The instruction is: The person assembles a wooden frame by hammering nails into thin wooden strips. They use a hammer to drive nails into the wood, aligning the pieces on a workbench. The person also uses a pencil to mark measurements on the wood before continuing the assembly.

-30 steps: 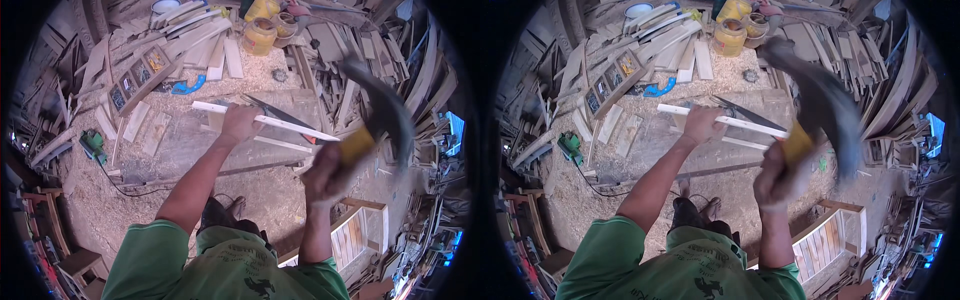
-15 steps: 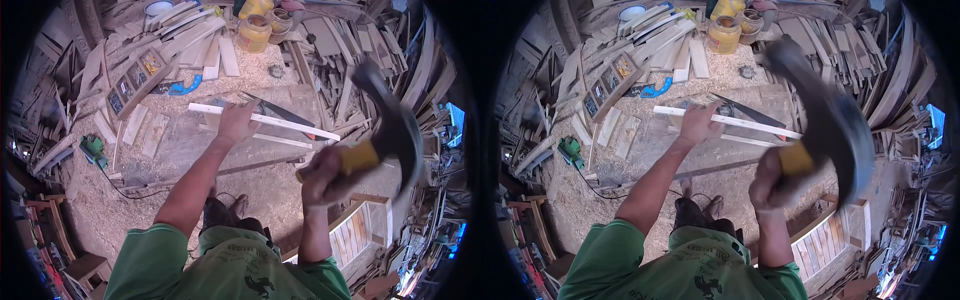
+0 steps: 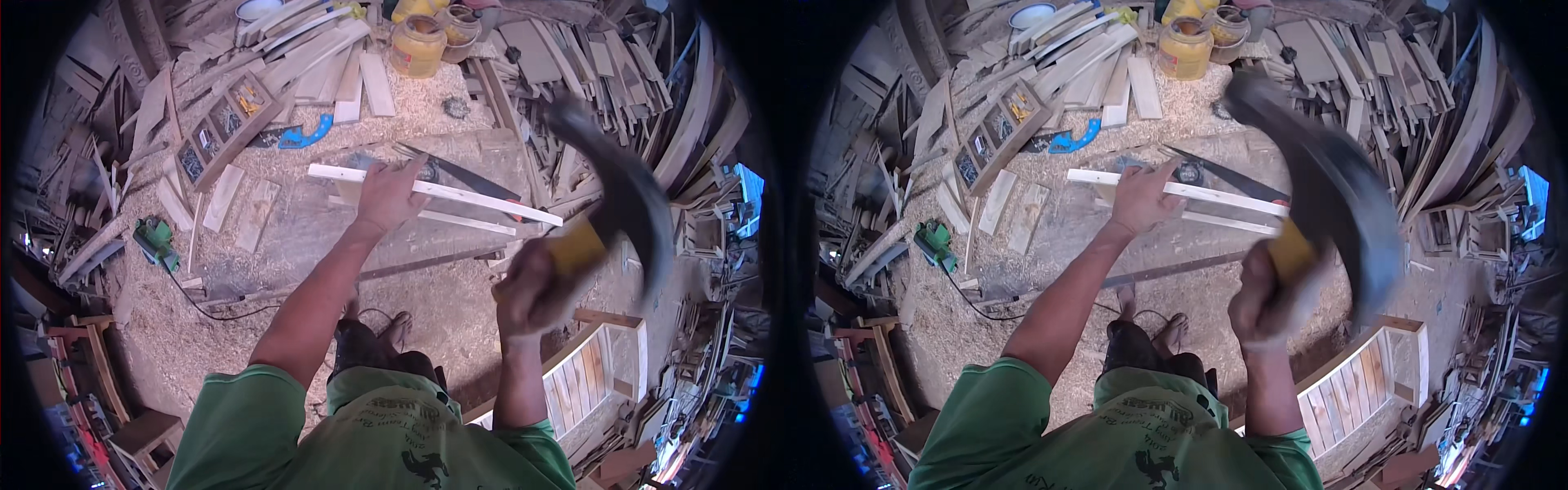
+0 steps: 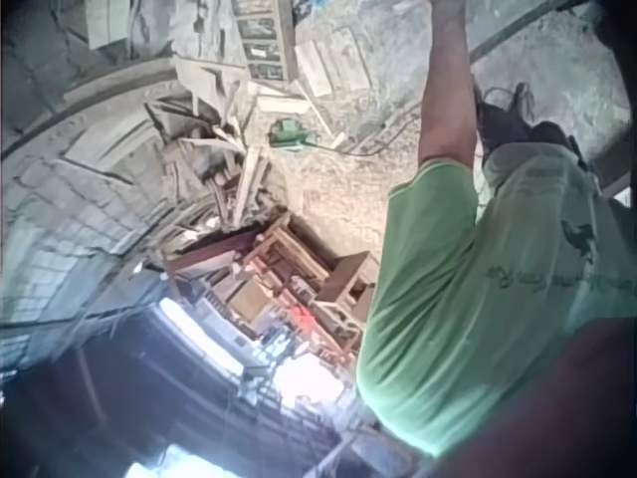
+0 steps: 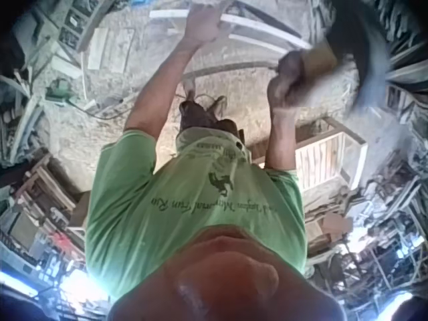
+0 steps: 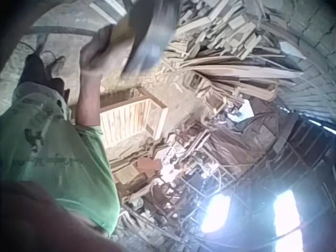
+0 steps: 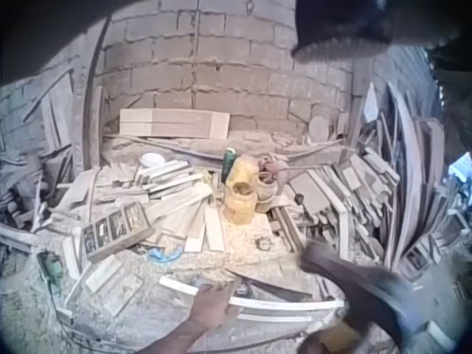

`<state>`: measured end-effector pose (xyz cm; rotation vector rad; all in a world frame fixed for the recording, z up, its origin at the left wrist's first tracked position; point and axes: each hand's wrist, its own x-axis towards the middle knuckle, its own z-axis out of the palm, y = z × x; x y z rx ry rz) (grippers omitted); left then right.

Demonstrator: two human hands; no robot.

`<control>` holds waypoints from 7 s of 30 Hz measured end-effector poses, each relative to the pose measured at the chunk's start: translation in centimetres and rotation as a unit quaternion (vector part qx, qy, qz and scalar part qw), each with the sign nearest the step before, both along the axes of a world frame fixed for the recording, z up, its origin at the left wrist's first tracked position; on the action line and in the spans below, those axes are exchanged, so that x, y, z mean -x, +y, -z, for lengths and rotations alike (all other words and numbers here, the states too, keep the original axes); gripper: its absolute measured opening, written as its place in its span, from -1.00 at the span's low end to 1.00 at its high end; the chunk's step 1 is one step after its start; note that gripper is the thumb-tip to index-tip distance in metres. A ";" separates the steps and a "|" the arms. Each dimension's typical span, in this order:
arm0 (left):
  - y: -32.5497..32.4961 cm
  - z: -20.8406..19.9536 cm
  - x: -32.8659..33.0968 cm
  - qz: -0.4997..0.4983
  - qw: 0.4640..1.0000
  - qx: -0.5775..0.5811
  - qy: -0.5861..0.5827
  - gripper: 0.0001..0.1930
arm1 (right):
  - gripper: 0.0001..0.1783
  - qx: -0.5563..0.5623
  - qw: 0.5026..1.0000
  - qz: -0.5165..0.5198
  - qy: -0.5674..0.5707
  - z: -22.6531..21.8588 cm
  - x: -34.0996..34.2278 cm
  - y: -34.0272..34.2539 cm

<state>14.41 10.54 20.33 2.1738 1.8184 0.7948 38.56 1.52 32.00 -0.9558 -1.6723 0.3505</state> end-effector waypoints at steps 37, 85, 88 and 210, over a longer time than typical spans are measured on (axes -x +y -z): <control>-2.0 -3.1 1.3 -0.053 0.994 0.056 -0.079 -0.65 | -0.46 0.461 0.833 0.045 0.303 7.7 -1.7 -7.3; -4.2 16.4 65.6 -0.519 0.853 -0.055 -0.017 -0.68 | -0.65 0.373 0.870 -0.104 -0.304 6.9 2.2 16.5; -2.4 11.5 60.8 -0.501 0.843 -0.055 -0.190 -0.67 | -0.65 0.367 0.892 -0.122 -0.236 7.2 1.5 16.1; 3.6 -0.5 1.1 0.056 0.996 0.052 0.053 -0.65 | -0.66 0.455 0.890 0.019 0.037 20.3 16.5 -1.9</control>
